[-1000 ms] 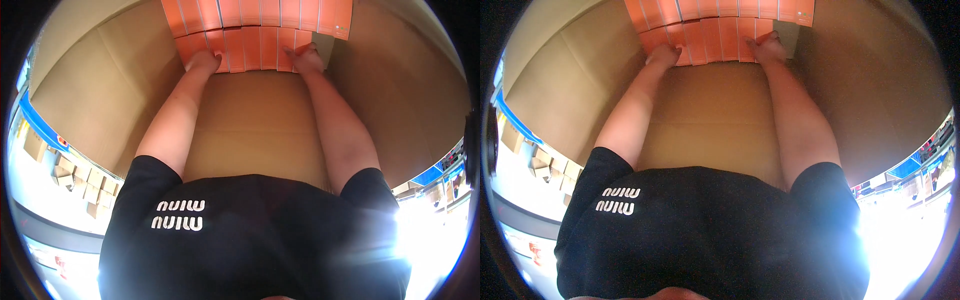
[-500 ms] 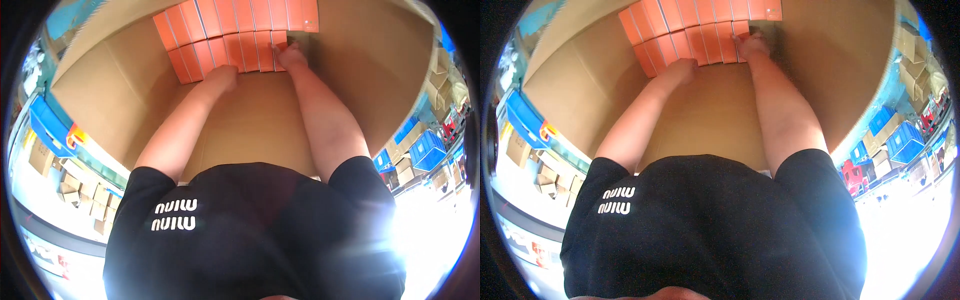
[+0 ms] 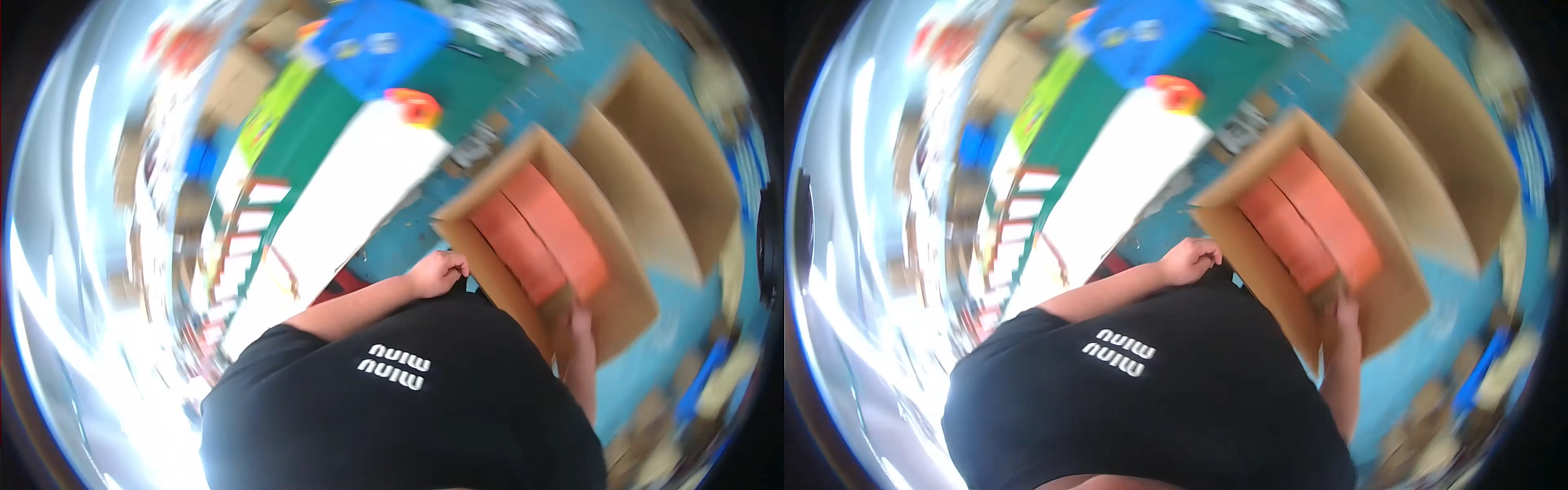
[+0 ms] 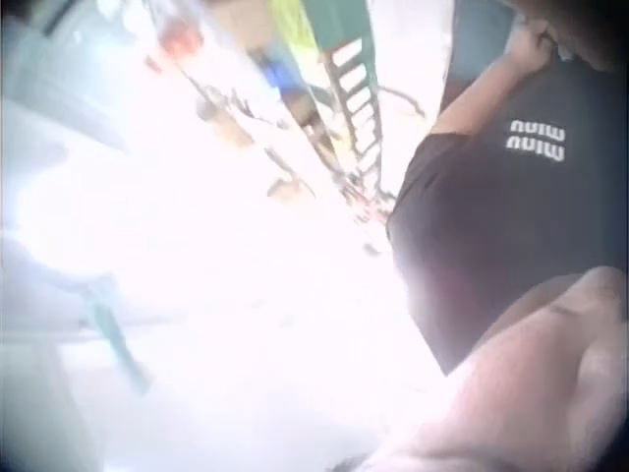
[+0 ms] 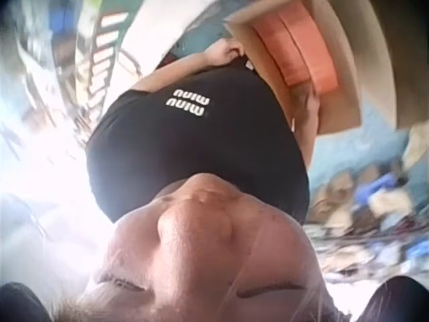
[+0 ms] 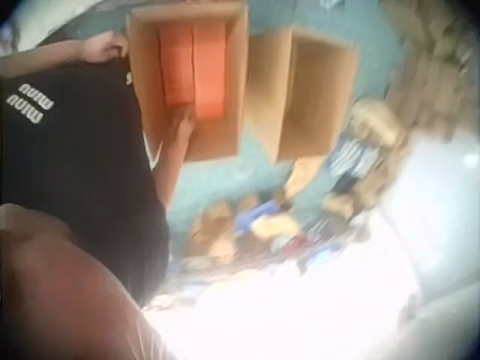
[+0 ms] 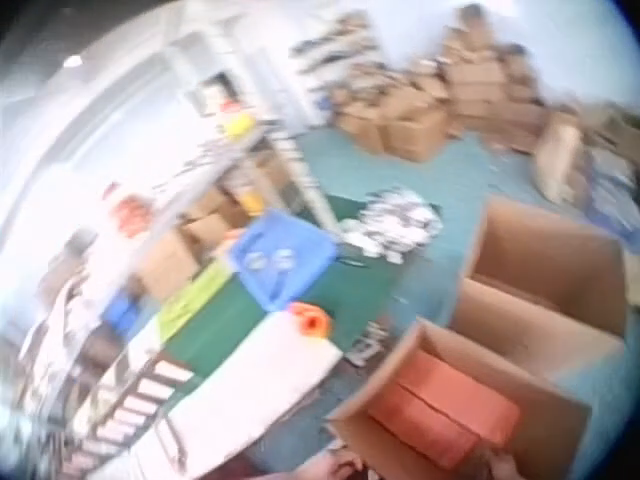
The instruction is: The person packs small orange product boxes into a larger cardboard shipping carton by hand.
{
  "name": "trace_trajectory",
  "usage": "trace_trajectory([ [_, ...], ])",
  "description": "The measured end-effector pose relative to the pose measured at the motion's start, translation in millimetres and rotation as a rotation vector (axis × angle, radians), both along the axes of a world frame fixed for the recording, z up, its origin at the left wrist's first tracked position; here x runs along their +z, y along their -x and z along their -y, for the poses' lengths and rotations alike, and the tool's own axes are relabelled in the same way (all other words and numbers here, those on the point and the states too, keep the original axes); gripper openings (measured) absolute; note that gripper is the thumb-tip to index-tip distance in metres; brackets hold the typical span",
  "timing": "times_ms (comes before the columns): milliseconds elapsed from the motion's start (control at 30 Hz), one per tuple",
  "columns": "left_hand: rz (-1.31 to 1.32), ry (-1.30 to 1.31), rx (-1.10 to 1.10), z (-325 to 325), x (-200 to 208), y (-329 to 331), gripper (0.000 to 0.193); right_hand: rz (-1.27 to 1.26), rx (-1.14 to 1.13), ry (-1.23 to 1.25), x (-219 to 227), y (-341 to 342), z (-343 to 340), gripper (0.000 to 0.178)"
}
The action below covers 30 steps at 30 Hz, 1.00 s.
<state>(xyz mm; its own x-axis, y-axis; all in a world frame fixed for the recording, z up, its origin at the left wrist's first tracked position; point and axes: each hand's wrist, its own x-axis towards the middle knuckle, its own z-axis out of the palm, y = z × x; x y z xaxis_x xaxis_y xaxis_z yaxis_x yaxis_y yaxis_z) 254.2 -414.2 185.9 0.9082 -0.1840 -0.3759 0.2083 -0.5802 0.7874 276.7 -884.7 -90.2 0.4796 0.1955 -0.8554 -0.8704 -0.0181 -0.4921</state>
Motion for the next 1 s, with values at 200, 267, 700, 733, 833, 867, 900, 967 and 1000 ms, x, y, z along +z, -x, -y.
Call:
trace_trajectory([
  [200,0.069,-0.515,0.673,-139.6,-17.4,102.9,0.032,1.095,1.614,0.746,-53.0,-28.1,99.6,0.023],
  [267,0.021,-0.546,1.003,-193.8,-33.0,143.3,0.033,1.077,1.21,0.991,-41.1,-90.2,67.6,0.024],
  [700,0.393,-0.881,1.801,-598.9,-41.9,247.7,0.058,1.614,0.096,0.582,236.5,-192.0,-412.9,0.023],
  [733,0.39,-0.839,1.849,-619.5,-40.7,252.5,0.055,1.57,0.282,0.545,254.2,-180.4,-486.7,0.022],
  [833,0.634,-0.597,1.936,-643.4,-34.8,213.0,0.026,1.1,0.55,0.016,246.7,-144.0,-666.2,0.042],
  [867,0.764,-0.568,1.842,-646.0,-39.9,206.8,0.021,1.02,0.718,-0.04,248.4,-126.4,-726.1,0.051],
  [900,0.757,-0.415,1.781,-636.8,-43.6,198.9,0.02,0.958,0.829,-0.079,262.4,-95.0,-788.1,0.057],
  [967,0.766,-0.222,1.617,-632.9,-51.2,172.2,0.023,0.99,1.018,-0.123,258.4,-62.1,-884.4,0.077],
  [1000,0.885,-0.385,1.559,-634.5,-60.2,161.1,0.027,1.028,1.09,-0.14,251.6,-48.4,-926.4,0.085],
])
